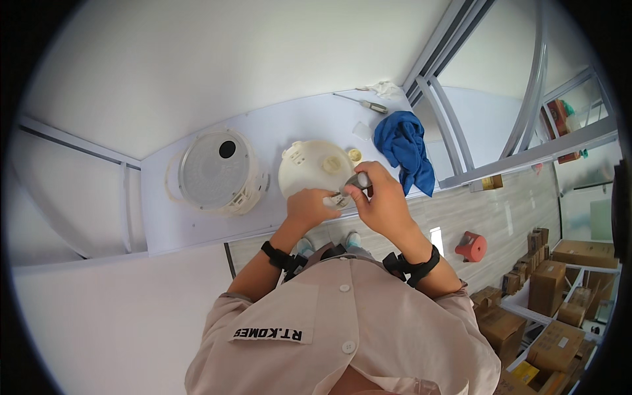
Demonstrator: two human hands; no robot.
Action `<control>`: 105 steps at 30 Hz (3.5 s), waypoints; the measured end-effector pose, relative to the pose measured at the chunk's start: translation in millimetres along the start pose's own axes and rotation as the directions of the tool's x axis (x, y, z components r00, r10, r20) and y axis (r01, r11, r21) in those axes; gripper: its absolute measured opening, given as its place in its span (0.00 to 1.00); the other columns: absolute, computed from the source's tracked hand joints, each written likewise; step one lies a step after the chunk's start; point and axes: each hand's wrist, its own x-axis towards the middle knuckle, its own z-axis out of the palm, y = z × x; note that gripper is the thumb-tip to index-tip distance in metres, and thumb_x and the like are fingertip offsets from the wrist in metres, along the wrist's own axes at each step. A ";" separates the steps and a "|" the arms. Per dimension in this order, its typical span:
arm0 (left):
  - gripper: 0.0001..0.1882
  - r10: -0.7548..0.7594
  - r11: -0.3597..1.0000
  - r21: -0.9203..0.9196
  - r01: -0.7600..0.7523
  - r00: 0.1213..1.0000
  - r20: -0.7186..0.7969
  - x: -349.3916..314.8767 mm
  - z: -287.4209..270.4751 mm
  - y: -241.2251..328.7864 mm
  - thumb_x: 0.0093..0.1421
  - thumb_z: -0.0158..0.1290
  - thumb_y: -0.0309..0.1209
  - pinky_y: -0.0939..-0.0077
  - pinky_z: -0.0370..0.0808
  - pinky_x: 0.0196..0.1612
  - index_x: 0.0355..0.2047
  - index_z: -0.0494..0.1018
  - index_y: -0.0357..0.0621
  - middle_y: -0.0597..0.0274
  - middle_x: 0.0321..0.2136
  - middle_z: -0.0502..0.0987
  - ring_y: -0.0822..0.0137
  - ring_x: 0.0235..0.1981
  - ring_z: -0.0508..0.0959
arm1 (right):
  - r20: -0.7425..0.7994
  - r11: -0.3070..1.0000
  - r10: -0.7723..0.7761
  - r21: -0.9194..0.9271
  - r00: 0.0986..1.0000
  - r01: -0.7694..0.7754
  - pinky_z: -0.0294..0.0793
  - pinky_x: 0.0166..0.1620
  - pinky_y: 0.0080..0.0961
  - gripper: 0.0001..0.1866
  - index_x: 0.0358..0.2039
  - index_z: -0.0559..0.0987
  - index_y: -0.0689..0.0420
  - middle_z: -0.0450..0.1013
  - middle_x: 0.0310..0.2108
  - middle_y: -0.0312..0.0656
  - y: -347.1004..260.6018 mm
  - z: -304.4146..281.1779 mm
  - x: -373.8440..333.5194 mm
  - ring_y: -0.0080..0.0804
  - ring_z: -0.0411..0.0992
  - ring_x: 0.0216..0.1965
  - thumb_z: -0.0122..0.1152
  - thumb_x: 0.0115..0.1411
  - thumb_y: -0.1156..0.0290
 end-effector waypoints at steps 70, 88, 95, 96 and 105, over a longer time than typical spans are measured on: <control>0.05 0.263 0.965 0.110 -0.240 0.841 -0.473 124.9 100.5 96.4 0.69 0.61 0.30 0.55 0.77 0.43 0.43 0.82 0.45 0.55 0.36 0.86 0.50 0.42 0.85 | -0.239 0.985 -0.135 0.069 0.962 0.155 0.81 0.37 0.32 0.19 0.53 0.81 0.60 0.80 0.45 0.49 110.0 -172.7 -11.6 0.47 0.81 0.39 0.77 0.64 0.75; 0.10 -0.005 0.121 -0.968 -0.220 0.975 -0.222 48.9 6.6 52.1 0.75 0.61 0.24 0.77 0.78 0.42 0.54 0.84 0.38 0.56 0.44 0.87 0.73 0.36 0.79 | -0.483 0.900 -0.062 0.351 0.874 0.258 0.78 0.60 0.35 0.23 0.61 0.72 0.64 0.79 0.54 0.53 70.7 -96.7 -3.4 0.38 0.80 0.54 0.70 0.73 0.71; 0.11 -0.008 0.115 -0.955 -0.274 0.961 -0.277 29.4 -11.8 24.3 0.73 0.64 0.24 0.78 0.79 0.44 0.53 0.84 0.33 0.57 0.42 0.88 0.74 0.37 0.81 | -0.534 0.883 -0.065 0.362 0.843 0.298 0.80 0.58 0.34 0.23 0.62 0.71 0.64 0.79 0.54 0.53 41.0 -69.4 -4.4 0.37 0.79 0.55 0.68 0.75 0.69; 0.11 0.007 0.130 -0.955 -0.268 0.963 -0.269 27.7 -11.9 16.6 0.73 0.63 0.22 0.77 0.79 0.45 0.54 0.84 0.34 0.56 0.44 0.88 0.73 0.38 0.81 | -0.530 0.876 -0.058 0.378 0.846 0.298 0.81 0.57 0.33 0.23 0.63 0.71 0.65 0.79 0.54 0.53 34.8 -66.4 -4.2 0.37 0.79 0.55 0.67 0.75 0.69; 0.11 0.052 0.171 -0.958 -0.232 0.973 -0.226 7.4 -26.3 -14.8 0.73 0.61 0.18 0.74 0.80 0.49 0.54 0.84 0.33 0.53 0.45 0.87 0.69 0.41 0.82 | -0.508 0.875 -0.023 0.406 0.861 0.263 0.79 0.57 0.30 0.23 0.63 0.71 0.65 0.79 0.54 0.52 11.0 -41.3 -8.3 0.35 0.79 0.53 0.67 0.75 0.70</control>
